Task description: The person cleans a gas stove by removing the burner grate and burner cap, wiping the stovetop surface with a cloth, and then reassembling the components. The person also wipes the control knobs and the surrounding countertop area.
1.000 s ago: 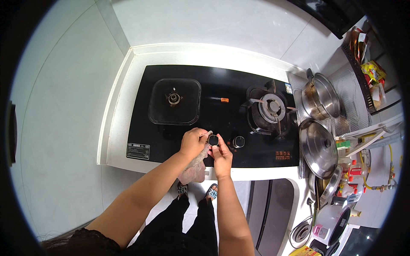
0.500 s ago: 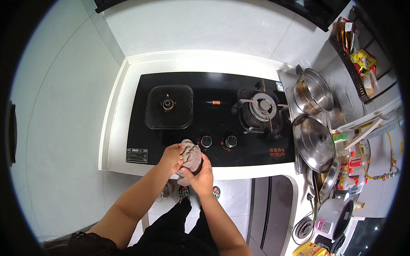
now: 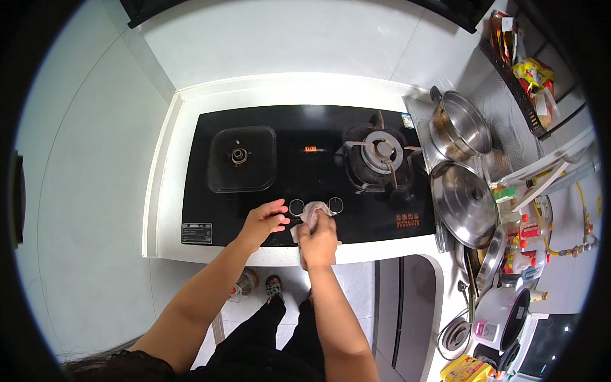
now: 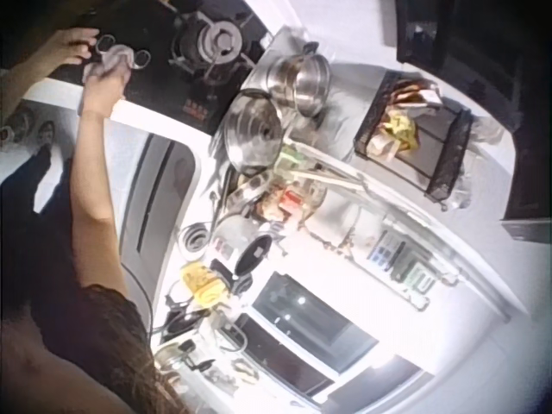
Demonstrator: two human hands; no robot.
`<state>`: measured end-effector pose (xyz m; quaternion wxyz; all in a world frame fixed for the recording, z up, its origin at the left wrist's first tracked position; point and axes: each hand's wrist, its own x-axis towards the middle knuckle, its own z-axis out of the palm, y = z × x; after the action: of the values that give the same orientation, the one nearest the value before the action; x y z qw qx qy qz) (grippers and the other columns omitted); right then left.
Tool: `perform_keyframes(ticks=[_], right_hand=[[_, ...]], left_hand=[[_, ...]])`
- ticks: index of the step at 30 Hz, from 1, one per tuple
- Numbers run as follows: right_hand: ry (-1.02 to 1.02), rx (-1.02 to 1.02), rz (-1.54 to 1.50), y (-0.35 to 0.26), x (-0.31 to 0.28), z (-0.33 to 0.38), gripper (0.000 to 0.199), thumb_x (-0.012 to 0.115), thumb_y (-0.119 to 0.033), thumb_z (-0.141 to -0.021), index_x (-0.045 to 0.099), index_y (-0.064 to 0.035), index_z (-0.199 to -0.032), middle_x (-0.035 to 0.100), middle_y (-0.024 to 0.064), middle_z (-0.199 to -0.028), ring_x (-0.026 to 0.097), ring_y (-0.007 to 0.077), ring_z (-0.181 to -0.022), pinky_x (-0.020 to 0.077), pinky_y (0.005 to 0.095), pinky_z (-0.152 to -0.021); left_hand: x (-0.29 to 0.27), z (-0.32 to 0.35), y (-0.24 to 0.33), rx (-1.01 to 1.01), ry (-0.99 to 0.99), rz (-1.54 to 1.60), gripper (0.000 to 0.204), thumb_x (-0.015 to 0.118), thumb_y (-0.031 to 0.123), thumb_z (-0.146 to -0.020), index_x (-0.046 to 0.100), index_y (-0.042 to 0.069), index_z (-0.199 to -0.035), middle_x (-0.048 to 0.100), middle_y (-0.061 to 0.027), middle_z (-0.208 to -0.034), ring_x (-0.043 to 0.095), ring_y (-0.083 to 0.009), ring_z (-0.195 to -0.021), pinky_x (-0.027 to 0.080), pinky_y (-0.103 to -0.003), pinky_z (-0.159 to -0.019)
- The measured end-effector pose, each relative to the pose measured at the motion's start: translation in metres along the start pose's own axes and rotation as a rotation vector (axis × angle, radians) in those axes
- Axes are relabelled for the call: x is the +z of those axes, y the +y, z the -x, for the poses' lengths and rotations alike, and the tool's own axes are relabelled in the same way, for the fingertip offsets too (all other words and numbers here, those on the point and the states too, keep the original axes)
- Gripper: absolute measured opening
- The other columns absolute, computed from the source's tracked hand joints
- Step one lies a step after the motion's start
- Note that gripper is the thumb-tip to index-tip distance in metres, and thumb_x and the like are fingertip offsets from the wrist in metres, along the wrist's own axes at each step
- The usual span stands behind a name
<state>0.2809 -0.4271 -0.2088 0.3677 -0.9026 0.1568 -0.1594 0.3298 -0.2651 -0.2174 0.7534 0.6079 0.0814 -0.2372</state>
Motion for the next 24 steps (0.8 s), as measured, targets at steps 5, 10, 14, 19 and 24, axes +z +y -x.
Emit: perform_keyframes(ticks=[5, 10, 14, 19, 24], right_hand=[[-0.534, 0.252, 0.000, -0.014, -0.033, -0.025, 0.045, 0.067, -0.024, -0.071, 0.065, -0.0116, -0.114, 0.067, 0.0187, -0.101, 0.065, 0.0374, -0.093, 0.0523, 0.0456, -0.081], [-0.375, 0.083, 0.009, -0.014, -0.009, -0.028, 0.054, 0.065, -0.020, -0.072, 0.057, -0.0100, -0.124, 0.068, 0.0208, -0.097, 0.065, 0.0393, -0.091, 0.0524, 0.0434, -0.080], [-0.552, 0.189, -0.079, -0.004, -0.012, -0.014, 0.049, 0.066, -0.024, -0.072, 0.060, -0.0103, -0.119, 0.067, 0.0226, -0.101, 0.063, 0.0415, -0.095, 0.0504, 0.0469, -0.086], [-0.357, 0.321, -0.480, 0.033, -0.055, 0.003, 0.043, 0.062, -0.010, -0.070, 0.066, -0.0011, -0.112, 0.070, 0.0155, -0.090, 0.068, 0.0209, -0.083, 0.0525, 0.0315, -0.079], [-0.163, 0.482, -0.799, 0.062, -0.072, -0.060, 0.031, 0.061, -0.009, -0.082, 0.067, 0.0024, -0.110, 0.069, 0.0126, -0.103, 0.063, 0.0163, -0.096, 0.0486, 0.0290, -0.085]], left_hand=[[0.002, -0.009, -0.005, 0.039, -0.041, -0.083, 0.047, 0.063, 0.000, -0.088, 0.053, 0.006, -0.134, 0.058, -0.0083, -0.117, 0.065, -0.0153, -0.092, 0.057, -0.027, -0.076], [0.009, -0.013, -0.009, 0.057, -0.023, -0.107, 0.045, 0.065, 0.002, -0.088, 0.056, 0.007, -0.131, 0.058, -0.0056, -0.114, 0.065, -0.0143, -0.090, 0.057, -0.027, -0.075], [0.011, -0.012, -0.008, 0.064, 0.011, -0.151, 0.045, 0.065, 0.003, -0.088, 0.056, 0.009, -0.131, 0.058, -0.0042, -0.113, 0.064, -0.0130, -0.089, 0.056, -0.026, -0.075], [0.019, -0.007, -0.006, 0.181, 0.117, -0.202, 0.052, 0.072, 0.003, -0.081, 0.057, 0.008, -0.130, 0.059, -0.0050, -0.107, 0.063, -0.0114, -0.081, 0.055, -0.025, -0.068], [0.059, 0.008, -0.009, 0.805, 0.315, -0.718, 0.044, 0.075, 0.005, -0.079, 0.060, 0.005, -0.119, 0.062, -0.0078, -0.104, 0.060, -0.0123, -0.073, 0.051, -0.023, -0.060]])
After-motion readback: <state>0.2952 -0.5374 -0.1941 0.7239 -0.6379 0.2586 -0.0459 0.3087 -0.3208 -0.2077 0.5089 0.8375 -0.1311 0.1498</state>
